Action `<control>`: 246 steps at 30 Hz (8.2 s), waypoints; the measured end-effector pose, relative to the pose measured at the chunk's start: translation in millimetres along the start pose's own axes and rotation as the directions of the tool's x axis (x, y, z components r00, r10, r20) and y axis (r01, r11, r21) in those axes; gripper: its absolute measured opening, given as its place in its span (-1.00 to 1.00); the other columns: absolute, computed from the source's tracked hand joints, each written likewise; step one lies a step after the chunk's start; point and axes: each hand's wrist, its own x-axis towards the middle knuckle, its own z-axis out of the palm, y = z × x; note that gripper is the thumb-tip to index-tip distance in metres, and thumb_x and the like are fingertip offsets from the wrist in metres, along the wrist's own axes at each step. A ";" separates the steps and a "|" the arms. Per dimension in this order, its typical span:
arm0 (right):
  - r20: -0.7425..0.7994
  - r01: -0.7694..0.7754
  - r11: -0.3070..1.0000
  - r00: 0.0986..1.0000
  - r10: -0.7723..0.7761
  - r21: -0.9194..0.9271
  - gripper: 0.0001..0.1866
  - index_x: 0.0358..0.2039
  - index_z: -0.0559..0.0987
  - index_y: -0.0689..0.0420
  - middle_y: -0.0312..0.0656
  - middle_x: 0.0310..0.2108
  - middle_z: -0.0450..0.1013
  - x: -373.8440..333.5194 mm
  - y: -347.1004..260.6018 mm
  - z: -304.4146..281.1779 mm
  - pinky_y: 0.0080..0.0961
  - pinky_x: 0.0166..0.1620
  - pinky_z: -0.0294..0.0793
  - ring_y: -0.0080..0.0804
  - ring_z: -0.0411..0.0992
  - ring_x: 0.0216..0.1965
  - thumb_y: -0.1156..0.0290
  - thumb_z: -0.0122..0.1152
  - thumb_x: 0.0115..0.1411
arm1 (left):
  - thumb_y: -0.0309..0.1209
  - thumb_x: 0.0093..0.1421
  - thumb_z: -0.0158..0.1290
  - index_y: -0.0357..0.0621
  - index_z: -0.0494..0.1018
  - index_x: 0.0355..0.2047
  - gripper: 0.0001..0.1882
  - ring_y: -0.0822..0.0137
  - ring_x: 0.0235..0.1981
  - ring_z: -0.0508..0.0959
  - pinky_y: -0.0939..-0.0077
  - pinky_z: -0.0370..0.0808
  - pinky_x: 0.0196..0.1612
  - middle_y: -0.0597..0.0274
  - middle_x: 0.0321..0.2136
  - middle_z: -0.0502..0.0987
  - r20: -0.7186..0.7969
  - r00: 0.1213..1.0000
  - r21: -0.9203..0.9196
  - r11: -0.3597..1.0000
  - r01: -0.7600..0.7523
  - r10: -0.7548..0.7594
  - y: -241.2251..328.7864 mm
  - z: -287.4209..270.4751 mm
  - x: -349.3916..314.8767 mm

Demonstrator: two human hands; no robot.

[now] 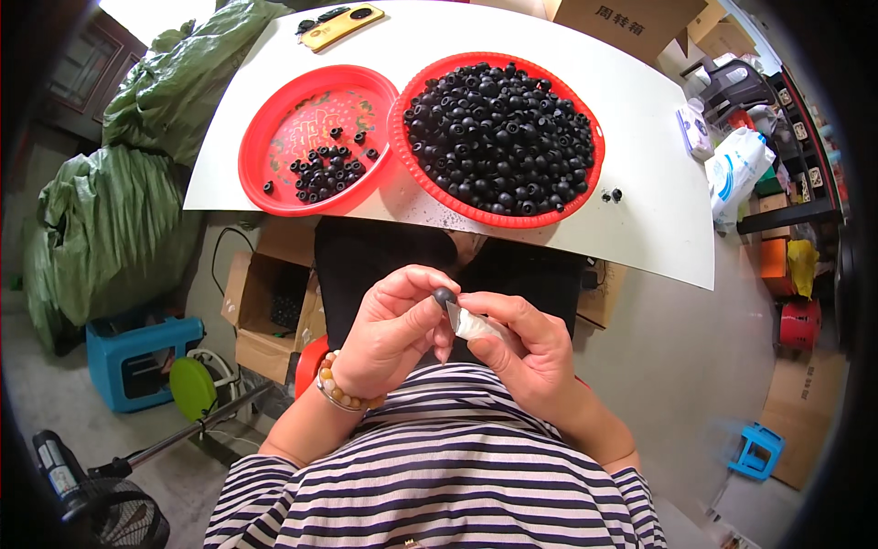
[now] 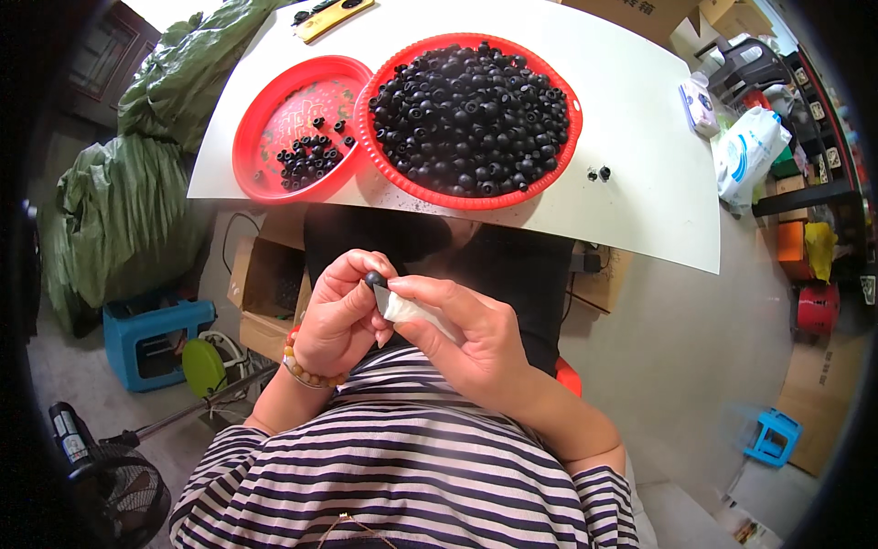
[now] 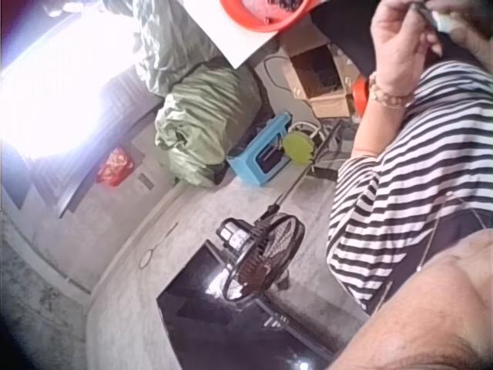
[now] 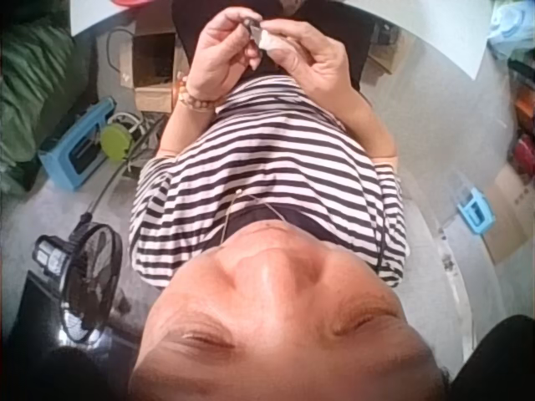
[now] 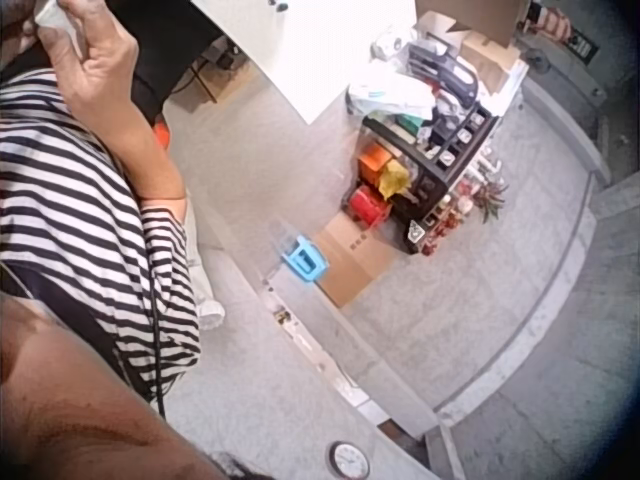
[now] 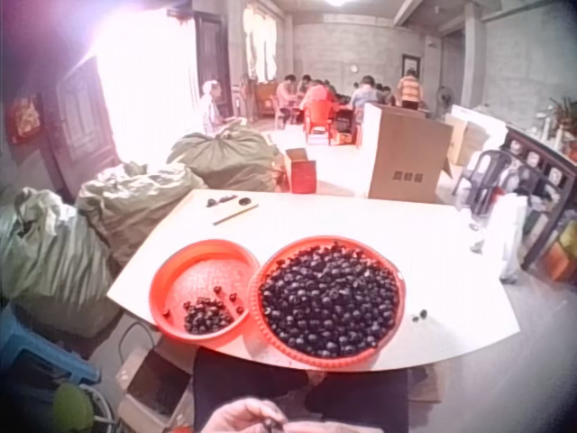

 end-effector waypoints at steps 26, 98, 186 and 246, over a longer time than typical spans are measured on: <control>-0.143 0.171 0.950 0.967 -0.213 -0.260 -0.72 -0.17 0.46 0.19 -0.09 -0.42 0.45 5.6 15.0 12.2 -0.56 -0.43 0.42 -0.31 0.46 -0.49 0.39 0.15 0.10 | -0.42 0.19 -0.03 -0.23 0.34 -0.19 -0.80 0.60 -0.50 0.39 0.76 0.31 -0.51 0.32 -0.39 0.43 -0.064 0.987 0.181 0.974 -0.134 0.148 -10.3 -1.0 4.6; 0.061 -0.389 0.877 0.919 0.388 0.282 -0.83 -0.30 0.45 0.20 -0.42 -0.45 0.34 20.7 59.3 -1.1 -0.75 -0.27 0.26 -0.75 0.25 -0.38 0.38 0.12 0.15 | -0.47 0.00 0.12 -0.21 0.46 -0.27 -0.76 0.52 -0.63 0.31 0.63 0.28 -0.54 0.32 -0.57 0.42 0.036 0.645 0.960 -0.206 0.190 0.764 97.0 -77.1 58.9; -0.139 0.134 0.980 0.978 -0.155 -0.149 -0.68 -0.14 0.46 0.17 -0.14 -0.47 0.45 16.2 23.0 -0.2 -0.63 -0.46 0.38 -0.45 0.43 -0.52 0.58 0.16 0.03 | -0.49 0.15 0.00 -0.11 0.39 -0.28 -0.89 0.52 -0.48 0.42 0.75 0.40 -0.44 0.23 -0.32 0.38 -0.011 1.000 -0.159 0.987 0.023 -0.025 -12.9 -14.2 26.0; -0.077 -0.048 0.995 0.996 0.041 -0.090 -0.71 -0.14 0.44 0.20 -0.12 -0.28 0.46 16.7 14.0 -10.2 -0.64 -0.26 0.40 -0.49 0.45 -0.32 0.54 0.13 0.07 | -0.22 0.19 -0.03 -0.17 0.39 -0.25 -0.72 0.59 -0.55 0.32 0.71 0.32 -0.49 0.39 -0.52 0.34 -0.133 0.970 -0.158 0.970 0.184 -0.205 -4.0 -3.1 24.3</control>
